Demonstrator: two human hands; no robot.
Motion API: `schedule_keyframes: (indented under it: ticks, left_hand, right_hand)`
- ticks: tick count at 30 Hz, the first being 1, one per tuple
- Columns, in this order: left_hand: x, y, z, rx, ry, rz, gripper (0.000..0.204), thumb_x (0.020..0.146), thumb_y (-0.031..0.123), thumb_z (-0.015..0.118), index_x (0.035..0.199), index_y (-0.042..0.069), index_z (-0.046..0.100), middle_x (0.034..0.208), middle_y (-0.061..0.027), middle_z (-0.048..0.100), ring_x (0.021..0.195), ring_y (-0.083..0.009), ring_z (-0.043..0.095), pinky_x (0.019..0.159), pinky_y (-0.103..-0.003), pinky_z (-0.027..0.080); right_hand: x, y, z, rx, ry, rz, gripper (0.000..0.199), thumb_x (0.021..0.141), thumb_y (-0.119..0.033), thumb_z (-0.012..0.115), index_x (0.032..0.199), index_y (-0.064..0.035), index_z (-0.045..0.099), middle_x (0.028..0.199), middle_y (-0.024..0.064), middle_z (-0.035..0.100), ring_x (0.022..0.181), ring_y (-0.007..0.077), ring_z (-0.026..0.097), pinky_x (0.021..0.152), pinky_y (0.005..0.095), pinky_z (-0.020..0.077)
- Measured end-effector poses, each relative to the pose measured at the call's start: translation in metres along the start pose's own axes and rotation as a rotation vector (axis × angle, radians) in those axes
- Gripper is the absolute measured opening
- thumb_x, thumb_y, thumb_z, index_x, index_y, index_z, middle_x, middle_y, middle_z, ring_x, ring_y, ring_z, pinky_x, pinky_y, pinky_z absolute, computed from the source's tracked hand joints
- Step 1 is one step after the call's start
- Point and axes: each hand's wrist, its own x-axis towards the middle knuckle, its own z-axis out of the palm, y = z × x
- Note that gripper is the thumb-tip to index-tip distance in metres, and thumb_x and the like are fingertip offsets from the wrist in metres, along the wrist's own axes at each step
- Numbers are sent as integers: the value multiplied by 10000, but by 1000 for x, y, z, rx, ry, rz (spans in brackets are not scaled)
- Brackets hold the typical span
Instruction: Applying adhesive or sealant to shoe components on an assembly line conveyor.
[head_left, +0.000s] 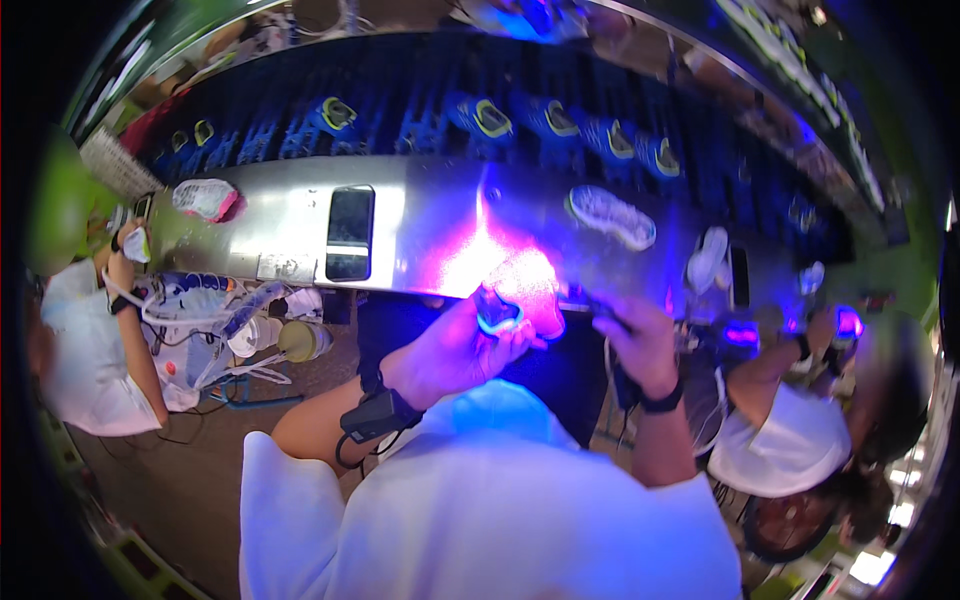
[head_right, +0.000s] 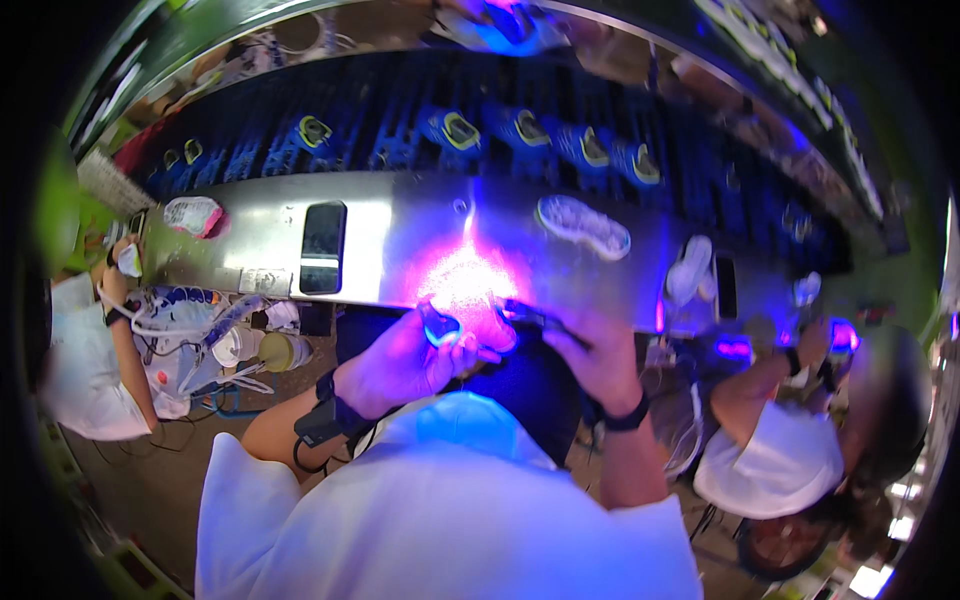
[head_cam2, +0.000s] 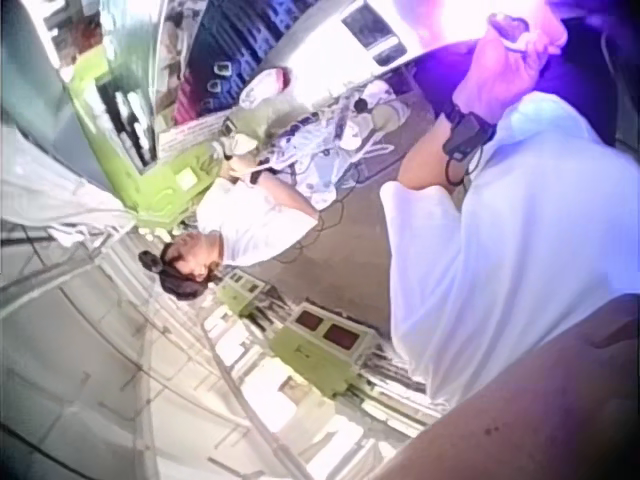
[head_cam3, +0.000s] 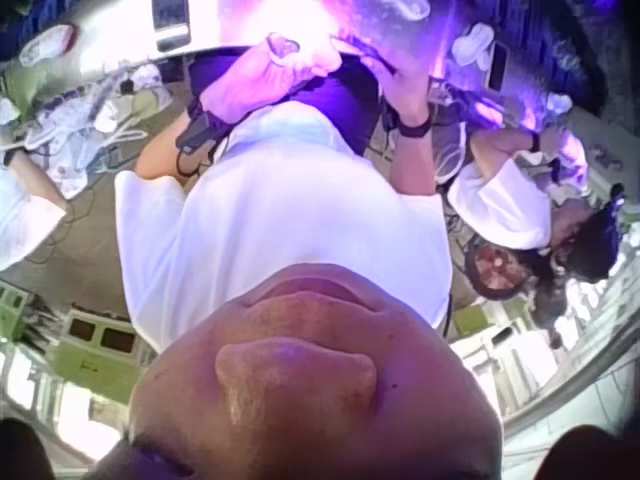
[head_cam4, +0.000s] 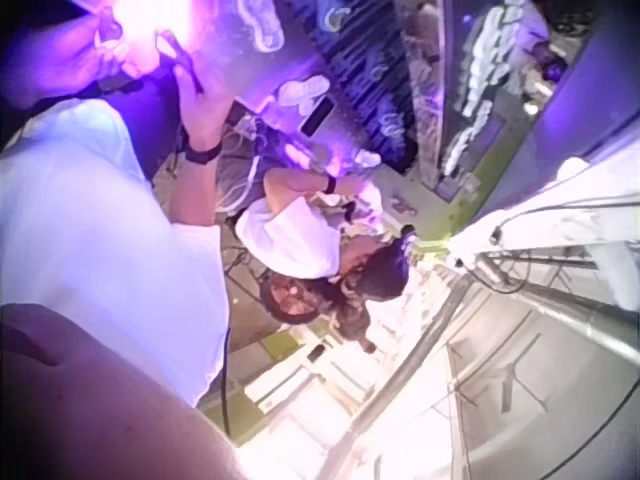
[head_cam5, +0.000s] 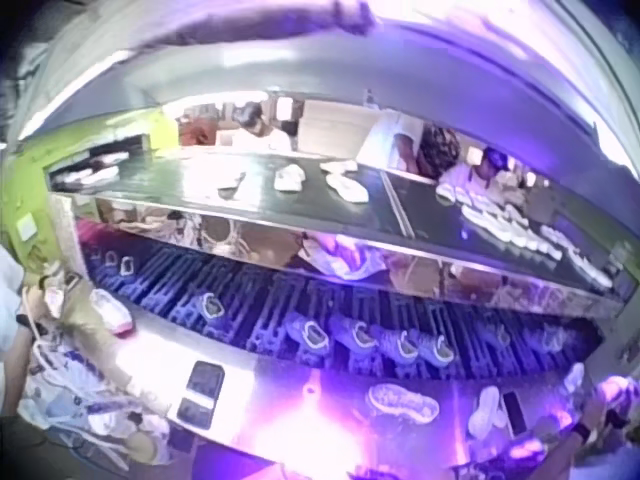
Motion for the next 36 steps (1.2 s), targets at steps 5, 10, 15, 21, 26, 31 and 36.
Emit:
schedule_keyframes:
  ticks: [5,10,15,21,26,31,36]
  left_hand:
    - [2,6,17,597,-171,177,624,1046,531,528,1352,-12,562,1144,-163,702,982,-234,713,876,-355,617]
    - [4,47,59,1334,112,620,357,1055,434,568,1107,93,659,900,-26,699,809,-165,688,801,-347,591]
    - [-10,154,141,1969,876,1087,524,967,506,661,971,-13,726,810,-126,748,679,-260,739,639,-411,599]
    - [-3,270,234,2587,1823,1088,444,918,475,655,994,57,783,996,-184,772,941,-345,762,799,-453,610]
    - [13,383,235,2461,1976,1007,301,907,285,600,1082,132,792,1127,-136,768,1053,-319,747,848,-458,601]
    - [63,377,237,2600,2422,577,474,926,245,617,1384,120,635,1335,-141,679,1076,-325,731,836,-522,598]
    - [148,281,246,3354,974,1020,515,782,182,724,1283,84,654,1260,-209,670,1183,-375,651,969,-498,548]
  right_hand:
    - [-17,22,16,124,64,218,376,876,-14,761,1247,16,708,978,54,742,875,133,668,820,296,527]
    - [1,8,28,277,85,295,367,904,-45,765,1256,27,693,1061,92,750,963,138,670,878,291,526]
    - [1,28,18,304,-44,272,383,950,-51,720,1321,16,655,1040,15,696,886,113,638,817,267,525]
    - [-24,59,-13,485,164,609,388,969,-40,673,1352,-5,620,999,-6,663,838,78,598,734,235,488]
    - [-38,65,-18,340,261,528,408,952,-22,679,1354,-1,617,996,29,703,833,88,632,724,243,504]
    - [-56,106,-2,407,349,555,407,949,-23,680,1348,12,611,983,48,706,862,105,646,803,273,529]
    - [-44,112,1,376,313,586,376,954,-50,687,1319,6,621,934,45,690,834,106,637,756,275,513]
